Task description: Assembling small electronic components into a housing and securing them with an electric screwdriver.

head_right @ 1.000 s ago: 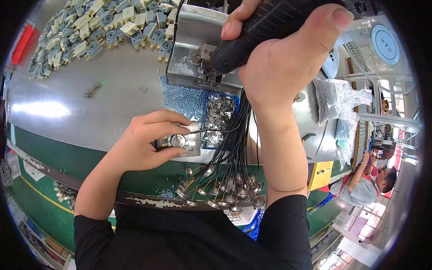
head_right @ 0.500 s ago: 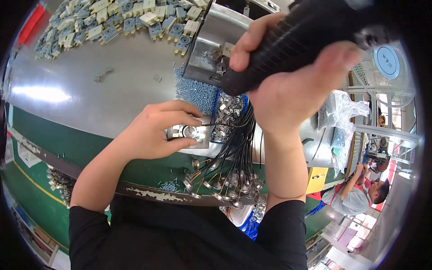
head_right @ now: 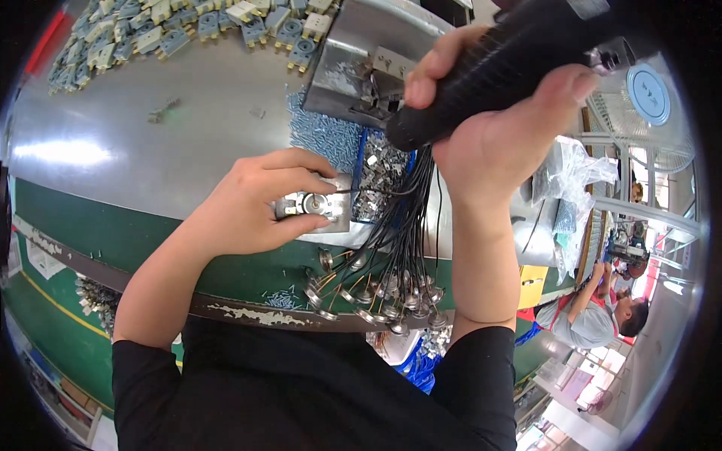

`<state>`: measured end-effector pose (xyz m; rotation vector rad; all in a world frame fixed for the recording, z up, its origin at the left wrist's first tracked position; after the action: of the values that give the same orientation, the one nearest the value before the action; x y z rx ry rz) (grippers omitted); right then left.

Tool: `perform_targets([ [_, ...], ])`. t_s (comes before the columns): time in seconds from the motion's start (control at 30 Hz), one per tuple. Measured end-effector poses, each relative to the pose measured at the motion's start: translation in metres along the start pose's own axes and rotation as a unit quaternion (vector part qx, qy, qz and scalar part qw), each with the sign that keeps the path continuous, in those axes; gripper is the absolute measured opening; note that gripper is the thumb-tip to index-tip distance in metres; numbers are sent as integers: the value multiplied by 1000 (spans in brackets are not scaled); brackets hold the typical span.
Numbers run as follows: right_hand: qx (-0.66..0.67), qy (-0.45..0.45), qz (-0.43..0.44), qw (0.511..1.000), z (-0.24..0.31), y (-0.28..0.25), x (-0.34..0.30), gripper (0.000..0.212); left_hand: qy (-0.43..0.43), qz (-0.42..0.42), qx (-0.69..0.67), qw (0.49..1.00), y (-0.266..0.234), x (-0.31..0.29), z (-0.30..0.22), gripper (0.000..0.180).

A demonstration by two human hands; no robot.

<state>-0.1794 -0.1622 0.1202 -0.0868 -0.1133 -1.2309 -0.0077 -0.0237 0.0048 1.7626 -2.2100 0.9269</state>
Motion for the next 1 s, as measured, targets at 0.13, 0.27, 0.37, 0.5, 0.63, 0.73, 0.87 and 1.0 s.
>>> perform_targets([
  [0.13, 125, -39, 172, 976, -21, -15, -5, 118, 9, 15, -10, 1000, -2, 3, 2, 35],
  [0.27, 127, -57, 165, 976, -34, -38, -11, 121, 2, 32, -19, 999, -3, 7, 1, 39],
  [0.37, 143, -66, 135, 978, -42, -61, -19, 121, 3, 48, -14, 999, 0, 12, 4, 40],
  [0.5, 165, -78, 89, 979, -64, -104, -17, 121, -9, 57, -13, 998, 4, 11, 6, 42],
  [0.63, 177, -95, 60, 978, -71, -132, -27, 121, 3, 65, 7, 998, 6, 14, 4, 41],
  [0.73, 183, -101, 48, 977, -73, -147, -34, 121, 7, 61, 17, 998, 7, 13, 3, 41],
  [0.87, 189, -107, 41, 975, -79, -159, -37, 121, 19, 50, 29, 998, 8, 15, 2, 39],
  [1.0, 189, -114, 30, 975, -83, -182, -31, 121, 26, 52, 32, 998, 9, 14, 4, 40],
])
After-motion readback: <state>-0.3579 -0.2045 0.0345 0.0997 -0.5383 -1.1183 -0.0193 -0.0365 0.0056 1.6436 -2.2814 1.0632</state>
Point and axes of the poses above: each hand's wrist, its own x-axis towards the middle knuckle, its own y-axis out of the palm, z = x × y, the point moved 3 cm from there along x, towards the middle knuckle, and after that the axes turned 12 degrees about y, right-handed, at the moved point
